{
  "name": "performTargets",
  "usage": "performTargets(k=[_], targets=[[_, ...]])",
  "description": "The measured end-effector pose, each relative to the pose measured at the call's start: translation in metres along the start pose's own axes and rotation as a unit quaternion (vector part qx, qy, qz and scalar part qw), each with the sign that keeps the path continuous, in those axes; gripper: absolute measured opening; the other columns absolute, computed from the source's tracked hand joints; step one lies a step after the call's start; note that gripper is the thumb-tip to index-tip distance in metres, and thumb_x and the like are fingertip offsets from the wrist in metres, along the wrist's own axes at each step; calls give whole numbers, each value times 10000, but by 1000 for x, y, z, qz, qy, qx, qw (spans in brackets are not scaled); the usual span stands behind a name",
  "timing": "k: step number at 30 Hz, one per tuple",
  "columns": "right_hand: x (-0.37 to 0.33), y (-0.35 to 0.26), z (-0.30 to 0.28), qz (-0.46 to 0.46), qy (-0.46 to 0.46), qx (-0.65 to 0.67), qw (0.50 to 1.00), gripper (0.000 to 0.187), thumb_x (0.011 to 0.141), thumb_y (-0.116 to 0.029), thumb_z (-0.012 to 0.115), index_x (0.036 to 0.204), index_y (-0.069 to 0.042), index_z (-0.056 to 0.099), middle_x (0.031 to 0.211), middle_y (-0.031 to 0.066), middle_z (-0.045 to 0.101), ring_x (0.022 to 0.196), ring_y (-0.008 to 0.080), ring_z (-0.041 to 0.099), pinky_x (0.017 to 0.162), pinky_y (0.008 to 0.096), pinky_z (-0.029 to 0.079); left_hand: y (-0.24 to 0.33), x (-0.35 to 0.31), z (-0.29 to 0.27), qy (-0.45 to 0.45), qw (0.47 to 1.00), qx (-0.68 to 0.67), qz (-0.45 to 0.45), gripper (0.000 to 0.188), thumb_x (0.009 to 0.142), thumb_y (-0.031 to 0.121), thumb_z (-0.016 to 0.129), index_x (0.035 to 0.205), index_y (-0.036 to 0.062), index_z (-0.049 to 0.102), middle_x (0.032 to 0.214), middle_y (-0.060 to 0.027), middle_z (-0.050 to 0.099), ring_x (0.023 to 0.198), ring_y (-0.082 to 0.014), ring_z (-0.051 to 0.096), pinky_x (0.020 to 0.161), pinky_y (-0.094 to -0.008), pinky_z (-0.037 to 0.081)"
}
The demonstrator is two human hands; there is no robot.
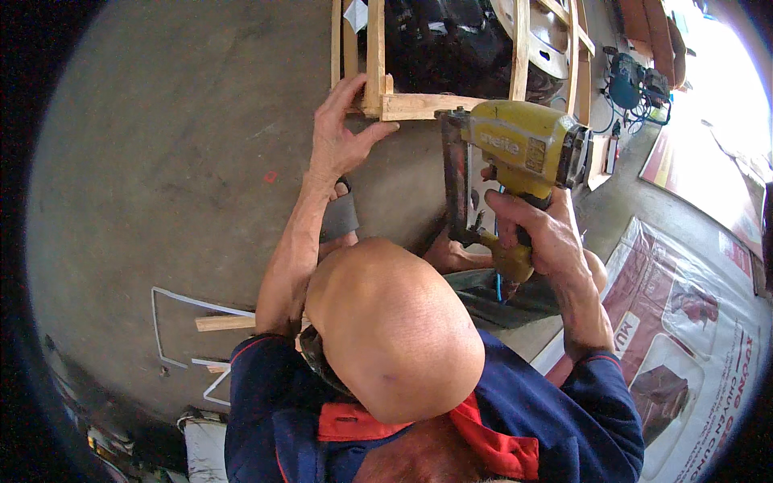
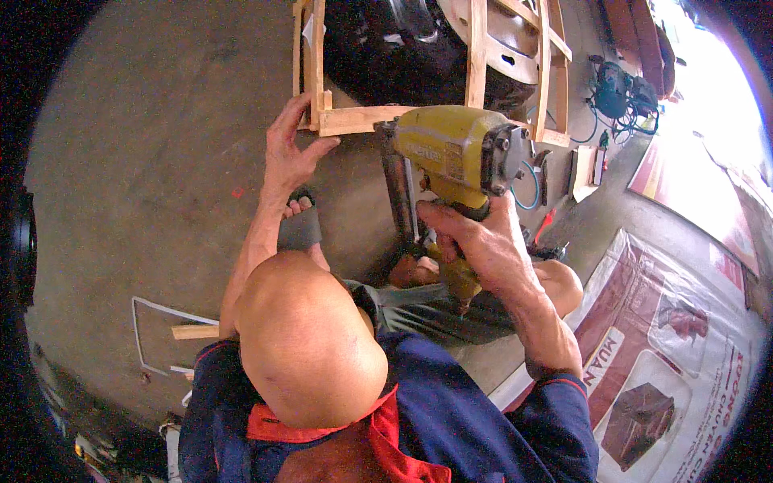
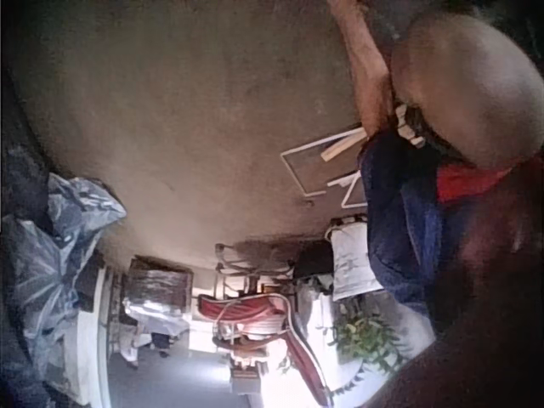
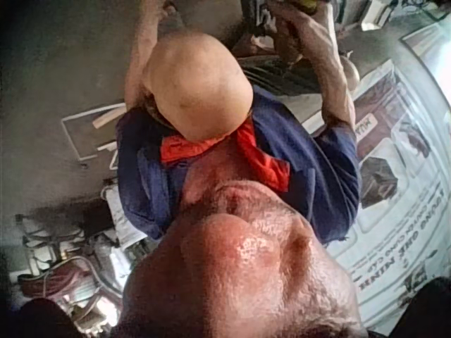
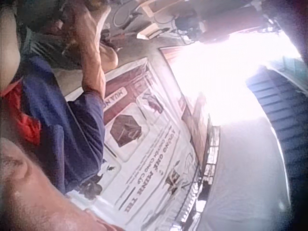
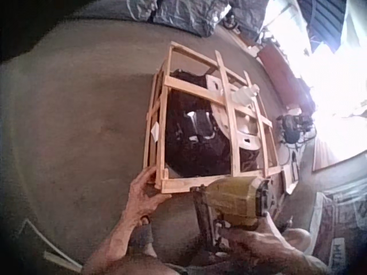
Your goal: The person assembles a wooden frame around a large ceramic jar using a pneumatic nail gun and a hammer. They position wooden slats, drive nails into the joints, and occasionally tap pieces into place.
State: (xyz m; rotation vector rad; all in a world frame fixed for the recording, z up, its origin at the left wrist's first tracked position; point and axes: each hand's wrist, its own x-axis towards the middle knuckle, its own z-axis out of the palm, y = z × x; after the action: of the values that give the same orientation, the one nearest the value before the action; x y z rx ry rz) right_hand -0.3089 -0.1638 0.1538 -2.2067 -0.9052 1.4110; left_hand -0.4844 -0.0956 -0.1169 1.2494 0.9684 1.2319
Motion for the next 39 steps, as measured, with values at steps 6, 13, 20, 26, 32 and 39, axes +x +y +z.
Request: performTargets(k=[6, 13, 20, 26, 32, 39], targets=[[-3, -7, 7, 6, -6, -10, 1000, 347, 880, -73, 772, 1199, 36, 688, 668, 11, 615, 478, 89, 505, 463, 245, 385, -6, 4, 6, 19, 1000, -5, 7, 649, 771, 47, 864, 1370, 25, 614, 1342, -114, 647, 1257, -223, 609, 1096, -381, 482], [2, 2, 17, 5, -7, -24, 1000, 274, 892, -147, 781, 1106, 7, 707, 660, 8, 628, 515, 83, 525, 475, 267, 395, -4, 5, -4, -8, 1000, -18, -22, 613, 789, 12, 815, 1368, 10, 613, 1327, -109, 653, 1272, -217, 600, 1104, -384, 470], [0, 4, 15, 3, -3, -33, 999, 317, 875, -211, 800, 1105, -14, 708, 773, 20, 681, 599, 102, 576, 523, 301, 446, -11, 3, -32, 127, 985, -117, -4, 448, 928, -24, 625, 1375, -33, 593, 1332, -136, 653, 1265, -254, 610, 1117, -406, 470], [4, -18, -14, -7, -31, -82, 996, 356, 850, -225, 815, 1137, -36, 718, 813, 33, 697, 602, 109, 579, 567, 299, 488, 14, 26, -76, 297, 944, -94, -108, 358, 1018, 41, 574, 1367, -36, 591, 1303, -159, 659, 1172, -244, 661, 1031, -382, 543], [13, -103, -98, -105, 13, -407, 907, 486, 765, -322, 851, 1142, -34, 748, 1043, 230, 746, 1005, 322, 726, 903, 429, 561, 47, 69, -128, 318, 945, 2, -73, 303, 1016, 75, 613, 1300, -29, 638, 1224, -140, 691, 1089, -219, 687, 941, -361, 582], [14, -81, -204, -103, 163, -363, 911, 458, 769, -252, 847, 1106, 23, 704, 965, 130, 726, 810, 240, 673, 758, 397, 544, 122, 150, -66, 136, 979, 151, -5, 246, 1009, 122, 664, 1211, -14, 700, 1092, -101, 740, 948, -174, 726, 811, -304, 609]])
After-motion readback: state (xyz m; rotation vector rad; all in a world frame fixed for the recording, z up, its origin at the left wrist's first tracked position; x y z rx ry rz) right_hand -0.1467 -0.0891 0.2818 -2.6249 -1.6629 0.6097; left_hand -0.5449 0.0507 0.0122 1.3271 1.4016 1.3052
